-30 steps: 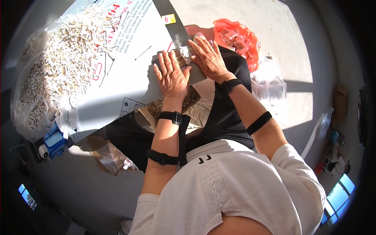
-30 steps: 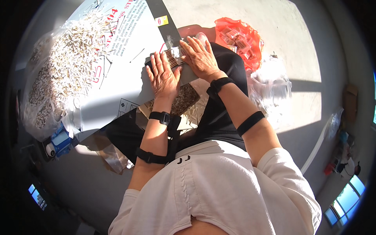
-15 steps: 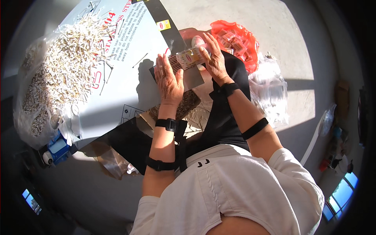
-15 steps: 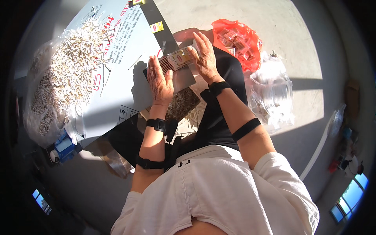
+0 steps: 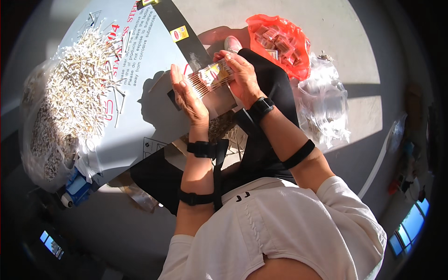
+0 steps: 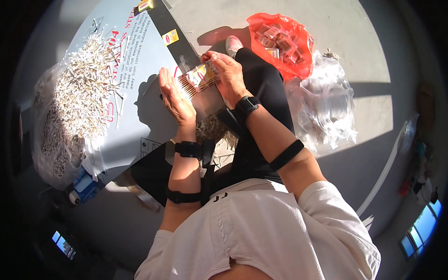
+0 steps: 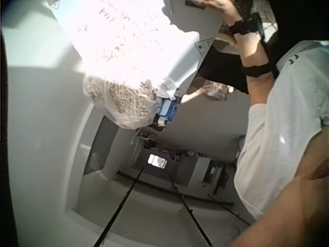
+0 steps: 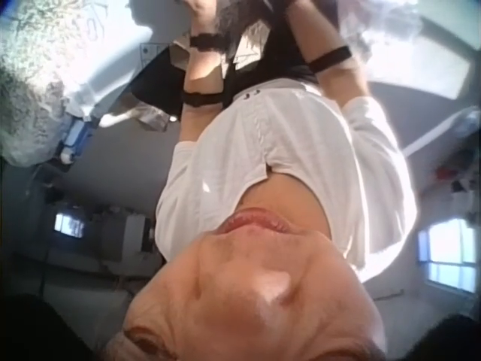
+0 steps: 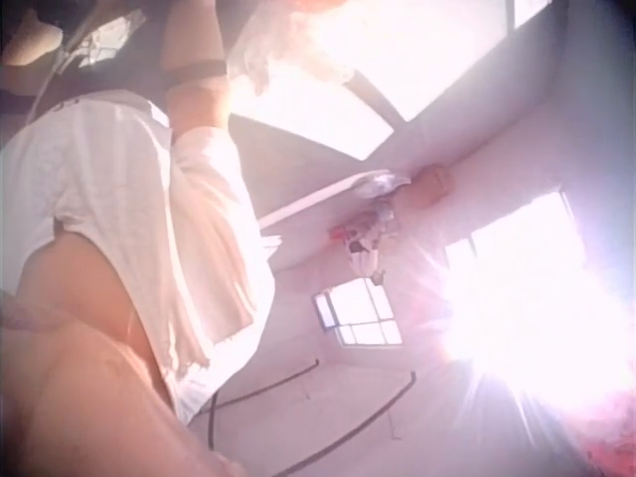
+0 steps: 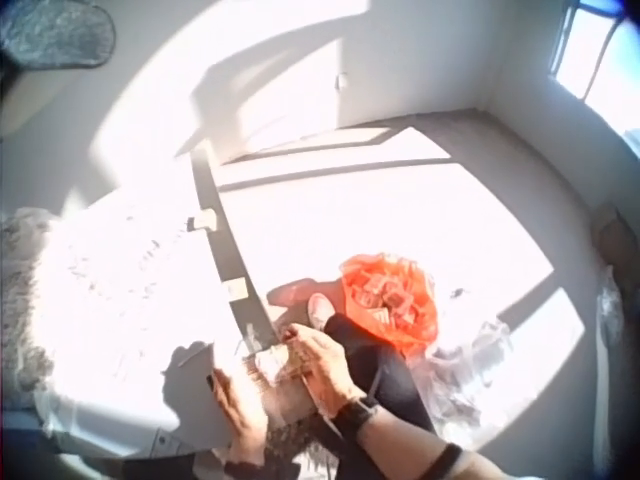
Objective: The person is taking cotton swabs from a pile and placing them into small clear plastic bags at a workbench.
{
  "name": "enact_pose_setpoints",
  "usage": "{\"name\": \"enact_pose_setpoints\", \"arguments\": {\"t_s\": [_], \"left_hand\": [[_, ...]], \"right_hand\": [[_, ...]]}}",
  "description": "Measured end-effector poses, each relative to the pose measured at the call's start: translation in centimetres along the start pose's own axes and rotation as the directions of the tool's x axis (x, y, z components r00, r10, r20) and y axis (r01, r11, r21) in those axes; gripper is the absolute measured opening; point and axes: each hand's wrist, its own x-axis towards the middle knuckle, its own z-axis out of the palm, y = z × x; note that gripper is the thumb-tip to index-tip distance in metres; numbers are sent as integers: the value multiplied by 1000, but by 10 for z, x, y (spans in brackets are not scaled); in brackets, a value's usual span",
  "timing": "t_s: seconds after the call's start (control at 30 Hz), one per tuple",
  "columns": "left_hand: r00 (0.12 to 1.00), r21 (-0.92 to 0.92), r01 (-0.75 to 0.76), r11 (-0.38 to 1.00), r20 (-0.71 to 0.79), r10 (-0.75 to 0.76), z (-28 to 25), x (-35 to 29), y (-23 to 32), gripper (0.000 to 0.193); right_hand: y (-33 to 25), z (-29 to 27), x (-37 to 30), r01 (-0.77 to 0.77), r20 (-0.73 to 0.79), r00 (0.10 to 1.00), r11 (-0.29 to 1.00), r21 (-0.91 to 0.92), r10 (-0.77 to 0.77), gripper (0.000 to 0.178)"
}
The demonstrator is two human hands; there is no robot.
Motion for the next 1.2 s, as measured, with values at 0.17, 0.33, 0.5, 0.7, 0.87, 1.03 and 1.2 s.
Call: {"name": "enact_pose_setpoints", "arguments": {"t_s": [0.17,0.33,0.5,0.7,0.87,1.03,1.2], "left_hand": [[1000,24,3,1000,22,-4,20,0,-1,70],[999,-93,31,995,-30,-34,36,2,-5,69],[997,-94,56,994,-43,-60,42,0,-4,67],[992,317,-54,947,128,14,19,4,6,55],[938,741,-199,641,-45,343,-57,13,29,43],[859,938,103,332,-252,446,-189,40,44,39],[879,902,426,67,-430,206,-236,59,48,37]], "right_hand": [[0,2,-2,29,-13,999,999,26,-29,23],[3,1,-4,56,-16,998,997,48,-55,24],[6,5,-5,72,-10,997,996,50,-71,23],[-3,4,-3,58,-36,998,997,-56,-60,32],[-21,-10,-3,379,-47,844,657,-652,-534,43],[-9,50,-28,558,464,823,317,-767,-327,16],[38,90,-2,638,654,755,-181,-748,-44,39]]}}
